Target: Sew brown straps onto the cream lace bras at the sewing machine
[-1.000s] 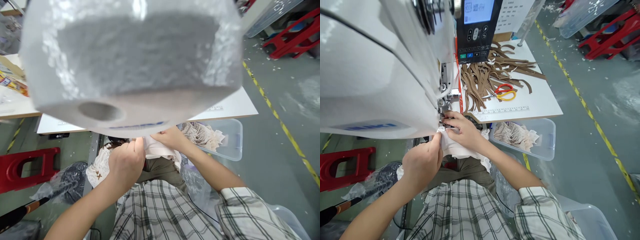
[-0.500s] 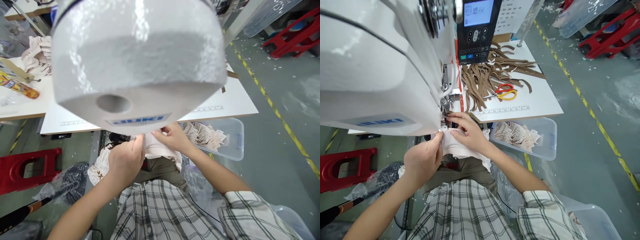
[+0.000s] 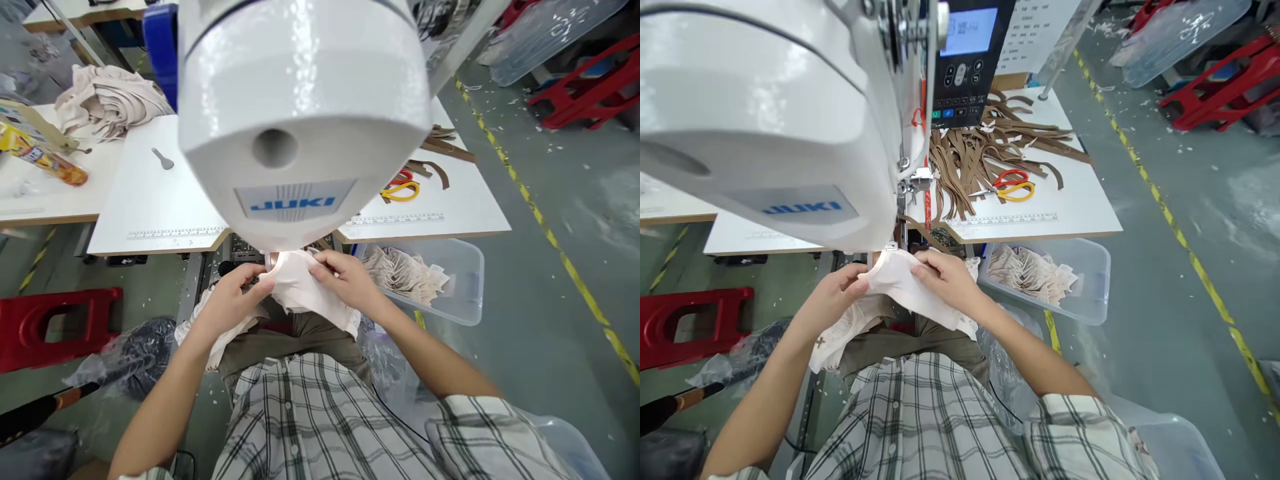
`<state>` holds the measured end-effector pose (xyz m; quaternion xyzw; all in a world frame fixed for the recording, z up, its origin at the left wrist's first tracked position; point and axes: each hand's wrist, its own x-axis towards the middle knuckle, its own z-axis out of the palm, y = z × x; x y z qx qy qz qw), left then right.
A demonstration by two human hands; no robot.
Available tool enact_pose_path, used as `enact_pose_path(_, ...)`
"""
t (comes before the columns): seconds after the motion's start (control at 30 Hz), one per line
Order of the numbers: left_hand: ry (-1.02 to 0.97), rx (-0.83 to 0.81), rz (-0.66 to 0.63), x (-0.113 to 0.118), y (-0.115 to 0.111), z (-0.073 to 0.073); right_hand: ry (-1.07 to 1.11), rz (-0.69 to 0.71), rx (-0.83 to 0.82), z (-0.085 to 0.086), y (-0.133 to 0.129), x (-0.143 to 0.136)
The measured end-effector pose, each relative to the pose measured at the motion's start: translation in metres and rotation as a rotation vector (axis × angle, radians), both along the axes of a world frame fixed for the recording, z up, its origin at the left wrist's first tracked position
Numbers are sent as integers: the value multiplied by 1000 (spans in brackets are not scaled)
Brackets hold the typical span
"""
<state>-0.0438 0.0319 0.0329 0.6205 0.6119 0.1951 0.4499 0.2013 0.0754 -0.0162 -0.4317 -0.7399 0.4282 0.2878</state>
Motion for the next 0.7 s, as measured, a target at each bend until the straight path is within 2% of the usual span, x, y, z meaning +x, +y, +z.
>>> enact_pose_path(0.1,-198,-138,-219,-2,-1,-3,58,139,-81,14,-36,2)
enact_pose_path(0.17,-356,-191,-227,-2,-11,-7,151,244,-185,22,-61,-3)
enact_pose_path(0.2,-418,-200,-173,-4,-18,-8,217,273,-257,24,-71,-8)
enact_pose_path(0.27,-483,-178,14,-11,-34,-9,378,293,-425,22,-82,-26)
enact_pose_path(0.37,-510,-118,265,-32,-54,-6,642,270,-736,5,-79,-68)
enact_pose_path(0.43,-480,-124,332,-44,-62,-8,808,165,-962,-13,-70,-96)
enact_pose_path(0.5,-329,-99,355,-51,-64,-16,919,-20,-1074,-31,-62,-116)
enact_pose_path(0.53,-207,-34,395,-52,-64,-22,942,-117,-1047,-40,-59,-122)
enact_pose_path(0.6,30,146,520,-47,-62,-41,894,-240,-850,-56,-59,-123)
enact_pose_path(0.63,67,190,562,-43,-62,-51,820,-267,-710,-63,-60,-121)
enact_pose_path(0.7,-65,116,552,-30,-61,-72,601,-256,-386,-75,-65,-112)
